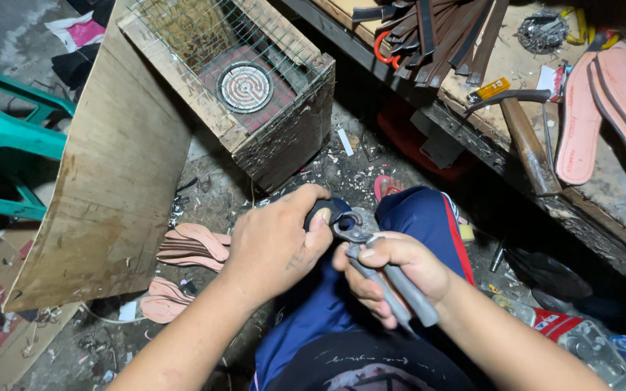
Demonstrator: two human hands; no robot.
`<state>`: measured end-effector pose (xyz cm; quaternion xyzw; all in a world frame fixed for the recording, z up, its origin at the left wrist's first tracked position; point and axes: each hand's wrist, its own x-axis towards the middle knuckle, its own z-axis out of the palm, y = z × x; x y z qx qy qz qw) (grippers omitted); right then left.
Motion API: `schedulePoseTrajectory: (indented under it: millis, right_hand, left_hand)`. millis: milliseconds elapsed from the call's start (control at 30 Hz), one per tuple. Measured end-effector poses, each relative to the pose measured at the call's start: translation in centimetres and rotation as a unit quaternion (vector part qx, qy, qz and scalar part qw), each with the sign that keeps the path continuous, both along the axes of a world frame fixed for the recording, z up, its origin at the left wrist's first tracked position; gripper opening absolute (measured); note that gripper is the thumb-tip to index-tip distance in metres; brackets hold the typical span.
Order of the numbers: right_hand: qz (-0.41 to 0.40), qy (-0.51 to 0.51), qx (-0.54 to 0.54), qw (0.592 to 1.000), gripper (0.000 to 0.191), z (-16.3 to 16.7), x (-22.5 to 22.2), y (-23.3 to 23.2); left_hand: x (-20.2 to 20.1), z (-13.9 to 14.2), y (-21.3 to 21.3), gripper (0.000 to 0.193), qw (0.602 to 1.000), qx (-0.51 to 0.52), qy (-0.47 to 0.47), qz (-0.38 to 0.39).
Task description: The person holds a shoe with a black upper mounted on a last on their lap and uses lasting pliers to pull the upper edges tight over the insole, then hammers the edges to secure them. They repeatedly reposition the shoe, grip the upper with pliers, and tap it with a hammer, working around the shoe before setting it aside.
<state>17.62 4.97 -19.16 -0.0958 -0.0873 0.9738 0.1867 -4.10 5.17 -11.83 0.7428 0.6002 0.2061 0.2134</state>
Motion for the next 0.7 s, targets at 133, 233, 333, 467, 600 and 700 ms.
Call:
schedulePoseTrajectory:
  millis: [133,233,333,467,600,700]
  right_hand:
    - [0.020,-0.285,0.193,0.939,0.026,-1.6,0.0,-0.4]
    - [-0.001,-0.486,0.450,0.749,0.029,-2.4,-0.7,-0.4]
    - [-0.009,-0.409,0.404,0.818,0.044,-2.9,-0.9,-0.6]
    - [-0.008,-0.301,0.282,0.911,0.063,-3.0,-0.1,-0.4]
    - [-0.004,-0.340,0.319,0.885,0.043,-1.7,0.9,0.4]
    - [0.018,-0.395,0.426,0.814,0.029,0.6,2.1,0.7]
  left_hand:
    - [-0.7,-1.2,1.3,0.027,0.999,-0.015,0.005,-0.032]
    - [-1.1,-1.6,1.8,0.028,0.998,0.030,-0.026,-0.045]
    - [-1.2,-1.8,2.3,0.030,0.999,0.027,-0.017,-0.002]
    - [-0.5,-2.1,2.2,0.028,1.000,0.001,-0.015,-0.017]
    - [1.5,-2.4,1.6,0.028,0.998,0.043,-0.012,-0.040]
    - [2.9,-2.4,0.8,0.031,0.996,0.076,-0.004,-0.054]
